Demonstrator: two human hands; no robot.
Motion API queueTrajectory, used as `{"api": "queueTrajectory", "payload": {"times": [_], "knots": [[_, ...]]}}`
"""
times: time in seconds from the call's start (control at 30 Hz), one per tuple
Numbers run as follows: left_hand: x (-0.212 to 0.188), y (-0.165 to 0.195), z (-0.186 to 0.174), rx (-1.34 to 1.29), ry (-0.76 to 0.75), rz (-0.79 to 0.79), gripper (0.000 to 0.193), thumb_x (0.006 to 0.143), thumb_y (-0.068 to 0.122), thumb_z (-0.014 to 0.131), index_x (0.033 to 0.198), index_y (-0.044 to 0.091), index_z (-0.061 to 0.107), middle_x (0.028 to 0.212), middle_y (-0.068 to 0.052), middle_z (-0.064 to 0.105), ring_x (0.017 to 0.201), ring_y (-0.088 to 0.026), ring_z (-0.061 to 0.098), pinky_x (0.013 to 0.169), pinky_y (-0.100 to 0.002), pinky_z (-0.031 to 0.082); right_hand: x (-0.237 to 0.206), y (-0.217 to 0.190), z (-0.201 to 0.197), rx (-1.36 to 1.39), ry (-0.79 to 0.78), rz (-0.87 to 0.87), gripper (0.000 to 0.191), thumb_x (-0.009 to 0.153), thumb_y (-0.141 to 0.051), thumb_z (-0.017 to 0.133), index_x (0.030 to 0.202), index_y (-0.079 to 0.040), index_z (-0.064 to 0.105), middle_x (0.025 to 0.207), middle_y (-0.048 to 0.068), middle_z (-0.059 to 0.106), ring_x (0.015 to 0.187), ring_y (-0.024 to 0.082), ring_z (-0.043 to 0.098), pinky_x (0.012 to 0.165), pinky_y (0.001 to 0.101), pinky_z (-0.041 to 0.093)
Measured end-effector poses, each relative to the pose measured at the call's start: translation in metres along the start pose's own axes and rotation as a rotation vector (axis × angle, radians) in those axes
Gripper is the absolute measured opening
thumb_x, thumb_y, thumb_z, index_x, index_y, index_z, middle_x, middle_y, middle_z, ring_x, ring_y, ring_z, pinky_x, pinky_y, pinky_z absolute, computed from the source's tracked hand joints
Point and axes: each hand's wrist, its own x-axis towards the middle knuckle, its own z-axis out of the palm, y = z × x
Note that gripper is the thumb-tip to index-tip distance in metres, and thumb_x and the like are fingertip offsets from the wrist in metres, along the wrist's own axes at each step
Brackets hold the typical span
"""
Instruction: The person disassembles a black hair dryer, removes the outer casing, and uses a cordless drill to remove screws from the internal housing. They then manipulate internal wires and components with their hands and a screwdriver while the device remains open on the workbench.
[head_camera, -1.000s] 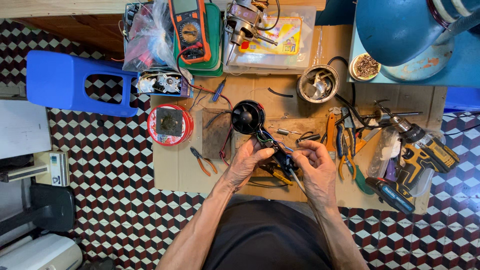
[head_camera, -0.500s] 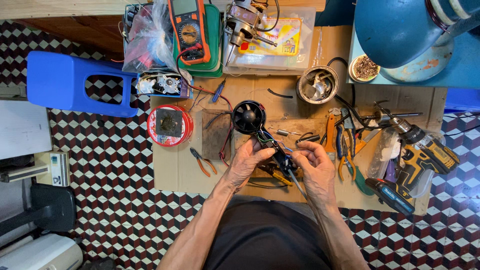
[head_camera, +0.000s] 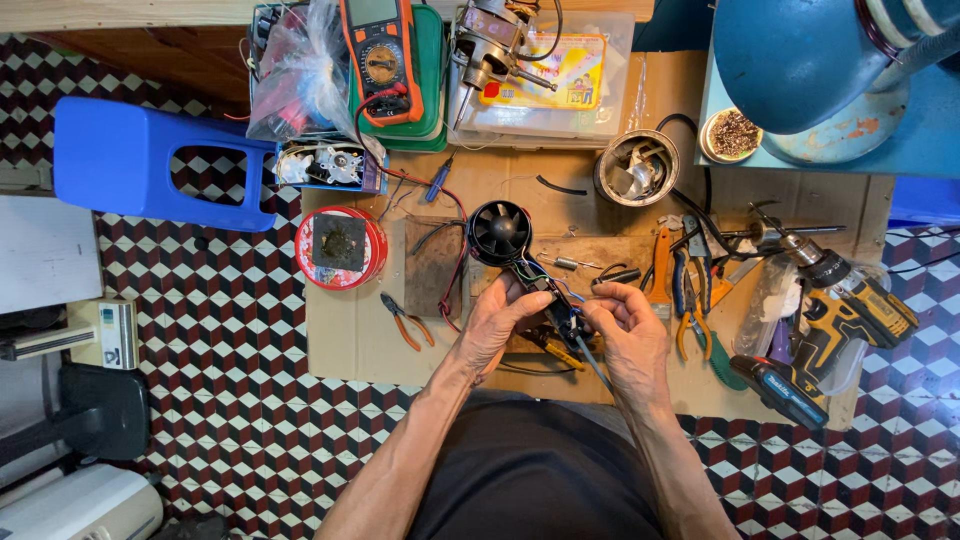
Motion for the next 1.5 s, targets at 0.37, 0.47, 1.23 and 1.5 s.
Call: {"api": "queueTrajectory", "payload": {"times": [0.37, 0.47, 1.23, 1.5], "knots": [[0.004, -0.006, 0.002, 0.026, 0.114, -0.055, 0.033, 0.093, 0.023, 0.071, 0.12, 0.009, 0.059, 0.111, -0.001, 0.069, 0.104, -0.012, 0.068, 0.091, -0.032, 0.059, -0.005, -0.002, 0.007, -0.191, -0.027, -0.193, 0.023, 0.097, -0.009, 0.067, 0.117, 0.0, 0.062, 0.098, 0.002, 0.067, 0.088, 0.007, 0.062, 0.08, 0.0201, 0.053], [0.006, -0.014, 0.0, -0.007, 0.112, -0.014, 0.031, 0.093, 0.021, 0.072, 0.118, 0.008, 0.06, 0.108, -0.003, 0.071, 0.097, -0.013, 0.069, 0.087, -0.031, 0.059, -0.001, -0.002, 0.006, -0.121, -0.034, -0.15, 0.024, 0.097, -0.008, 0.069, 0.118, 0.001, 0.063, 0.098, 0.004, 0.066, 0.088, 0.008, 0.062, 0.08, 0.0216, 0.052], [0.007, -0.002, -0.008, -0.246, 0.139, 0.045, 0.021, 0.093, 0.013, 0.07, 0.111, 0.008, 0.061, 0.108, -0.006, 0.069, 0.101, -0.019, 0.07, 0.089, -0.04, 0.061, -0.029, 0.03, -0.112, -0.084, 0.349, 0.093, 0.029, 0.098, -0.019, 0.064, 0.116, 0.003, 0.067, 0.095, 0.01, 0.074, 0.081, 0.014, 0.066, 0.076, 0.0278, 0.053], [-0.001, 0.006, 0.001, -0.304, 0.047, 0.086, 0.02, 0.097, 0.016, 0.069, 0.112, 0.004, 0.063, 0.103, -0.008, 0.07, 0.097, -0.021, 0.071, 0.084, -0.043, 0.064, -0.059, 0.046, -0.249, -0.12, 0.8, -0.284, 0.024, 0.103, -0.019, 0.065, 0.11, 0.004, 0.069, 0.094, 0.009, 0.073, 0.08, 0.014, 0.066, 0.074, 0.0275, 0.053]]}}
